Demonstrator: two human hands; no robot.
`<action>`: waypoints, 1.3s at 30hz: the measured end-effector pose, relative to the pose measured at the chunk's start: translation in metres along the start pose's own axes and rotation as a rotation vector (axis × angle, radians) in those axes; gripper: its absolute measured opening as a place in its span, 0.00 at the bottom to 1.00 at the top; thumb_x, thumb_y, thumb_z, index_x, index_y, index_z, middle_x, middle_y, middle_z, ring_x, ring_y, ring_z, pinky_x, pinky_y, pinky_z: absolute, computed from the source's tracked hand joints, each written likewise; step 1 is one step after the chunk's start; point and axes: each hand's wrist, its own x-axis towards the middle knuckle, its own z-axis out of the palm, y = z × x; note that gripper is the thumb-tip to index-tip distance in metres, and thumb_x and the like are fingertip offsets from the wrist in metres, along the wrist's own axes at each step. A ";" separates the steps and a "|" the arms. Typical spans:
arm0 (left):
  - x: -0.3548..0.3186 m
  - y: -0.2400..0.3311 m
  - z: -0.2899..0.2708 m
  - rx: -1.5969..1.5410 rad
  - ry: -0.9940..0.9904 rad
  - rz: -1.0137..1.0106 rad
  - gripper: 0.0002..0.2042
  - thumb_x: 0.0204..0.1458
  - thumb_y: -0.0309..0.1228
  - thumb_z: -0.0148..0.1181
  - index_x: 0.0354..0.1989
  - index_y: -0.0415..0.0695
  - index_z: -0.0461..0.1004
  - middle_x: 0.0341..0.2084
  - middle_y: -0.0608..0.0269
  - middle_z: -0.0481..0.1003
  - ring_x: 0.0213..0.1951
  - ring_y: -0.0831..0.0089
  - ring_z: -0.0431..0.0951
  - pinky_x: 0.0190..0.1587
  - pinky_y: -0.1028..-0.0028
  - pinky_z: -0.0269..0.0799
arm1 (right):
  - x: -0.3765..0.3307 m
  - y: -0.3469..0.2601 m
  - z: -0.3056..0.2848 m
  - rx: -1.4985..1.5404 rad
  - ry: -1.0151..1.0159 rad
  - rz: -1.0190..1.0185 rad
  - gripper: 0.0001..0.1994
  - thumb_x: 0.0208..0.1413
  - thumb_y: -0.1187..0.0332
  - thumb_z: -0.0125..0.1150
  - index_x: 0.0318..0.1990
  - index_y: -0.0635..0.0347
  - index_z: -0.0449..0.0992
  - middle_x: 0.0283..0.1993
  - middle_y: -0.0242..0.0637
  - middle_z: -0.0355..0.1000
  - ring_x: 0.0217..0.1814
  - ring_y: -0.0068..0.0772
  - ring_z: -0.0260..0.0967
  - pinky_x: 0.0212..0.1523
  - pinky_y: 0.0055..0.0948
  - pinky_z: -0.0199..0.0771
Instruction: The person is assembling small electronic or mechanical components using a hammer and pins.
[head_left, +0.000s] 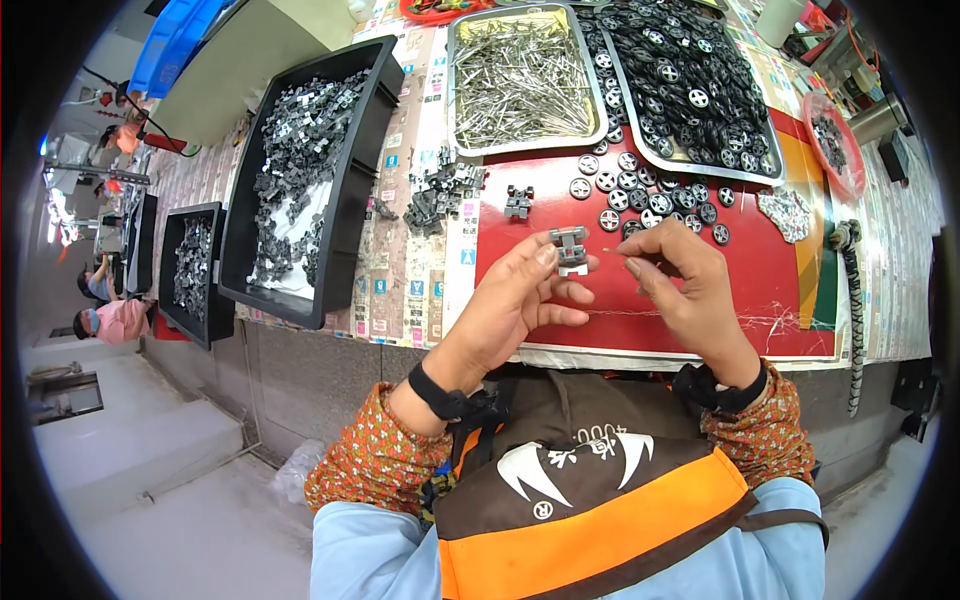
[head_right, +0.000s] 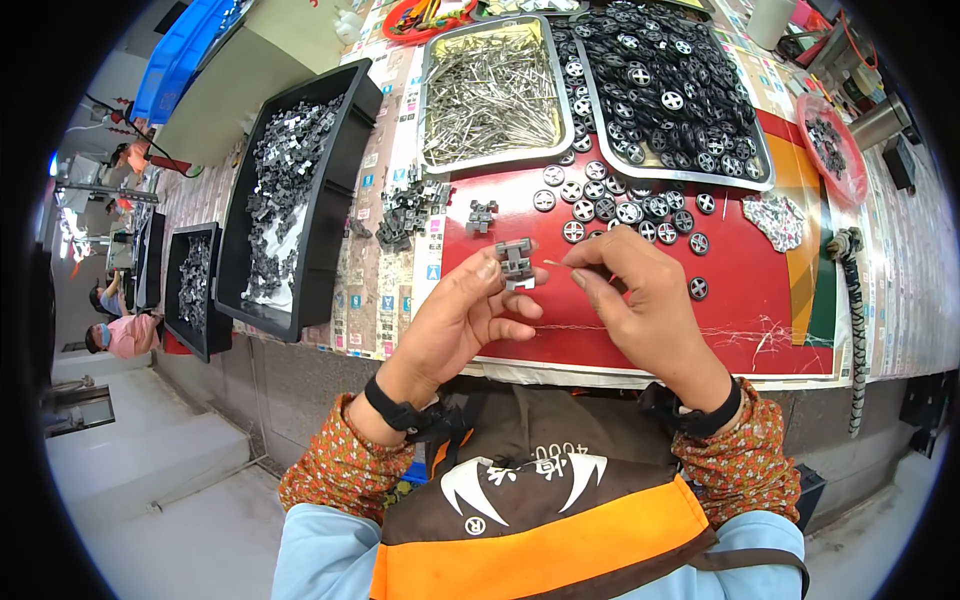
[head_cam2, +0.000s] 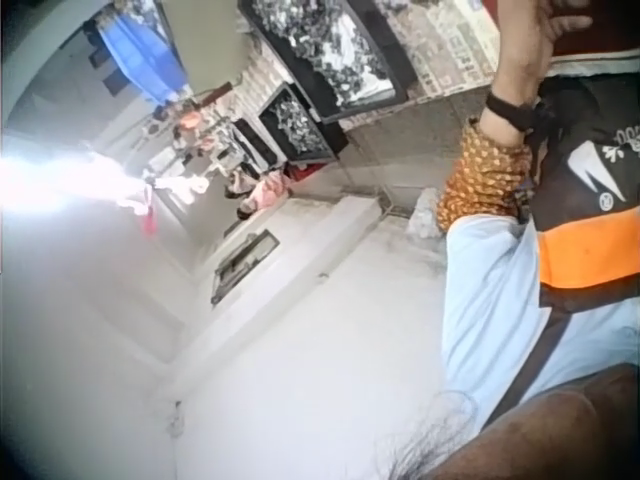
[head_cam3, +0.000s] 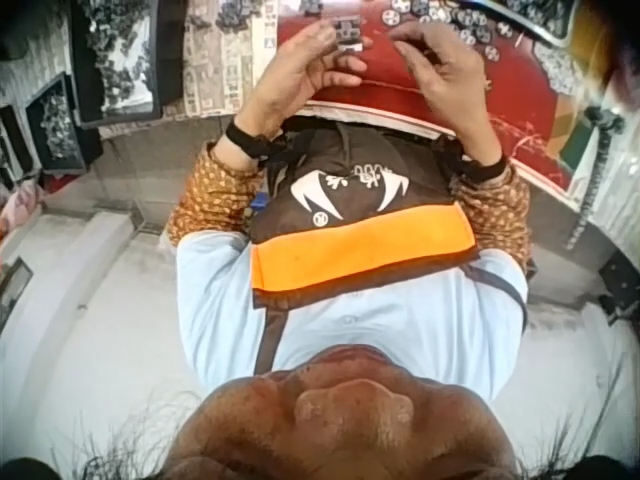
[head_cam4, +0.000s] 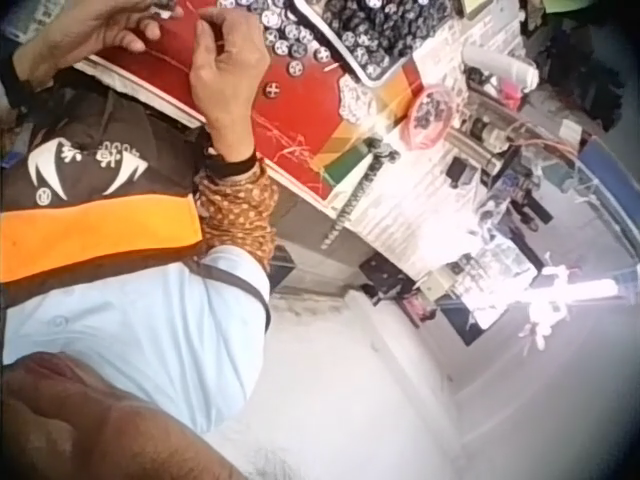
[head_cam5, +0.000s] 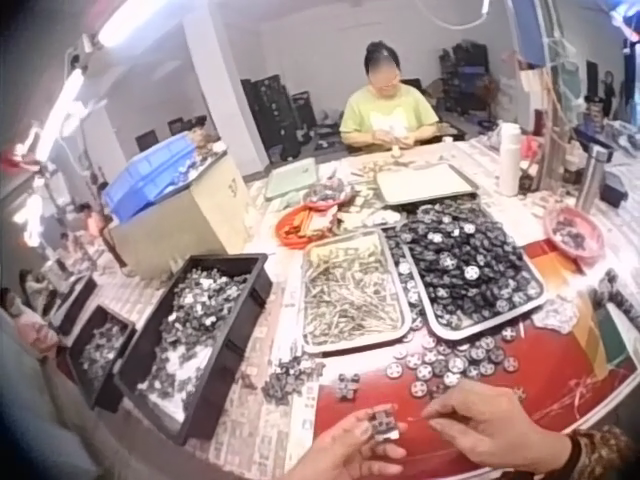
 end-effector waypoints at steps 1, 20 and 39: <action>-0.003 -0.001 0.002 0.013 0.022 0.003 0.21 0.72 0.40 0.48 0.67 0.41 0.63 0.56 0.53 0.75 0.47 0.68 0.82 0.46 0.69 0.85 | -0.001 -0.004 0.002 -0.084 0.026 -0.125 0.08 0.56 0.81 0.63 0.43 0.64 0.79 0.35 0.40 0.73 0.35 0.34 0.75 0.35 0.31 0.74; -0.019 -0.020 0.005 0.013 0.091 -0.024 0.20 0.71 0.37 0.52 0.64 0.37 0.68 0.46 0.57 0.80 0.39 0.77 0.83 0.41 0.77 0.85 | -0.022 -0.015 0.018 -0.433 -0.007 -0.309 0.12 0.46 0.82 0.63 0.40 0.62 0.76 0.32 0.41 0.65 0.33 0.48 0.69 0.33 0.43 0.70; -0.018 -0.023 0.023 0.483 0.129 0.035 0.17 0.72 0.31 0.49 0.65 0.40 0.69 0.41 0.63 0.79 0.32 0.84 0.79 0.35 0.81 0.81 | -0.032 0.015 0.012 0.507 -0.216 0.481 0.03 0.63 0.76 0.60 0.39 0.67 0.76 0.30 0.31 0.72 0.26 0.15 0.71 0.20 0.19 0.75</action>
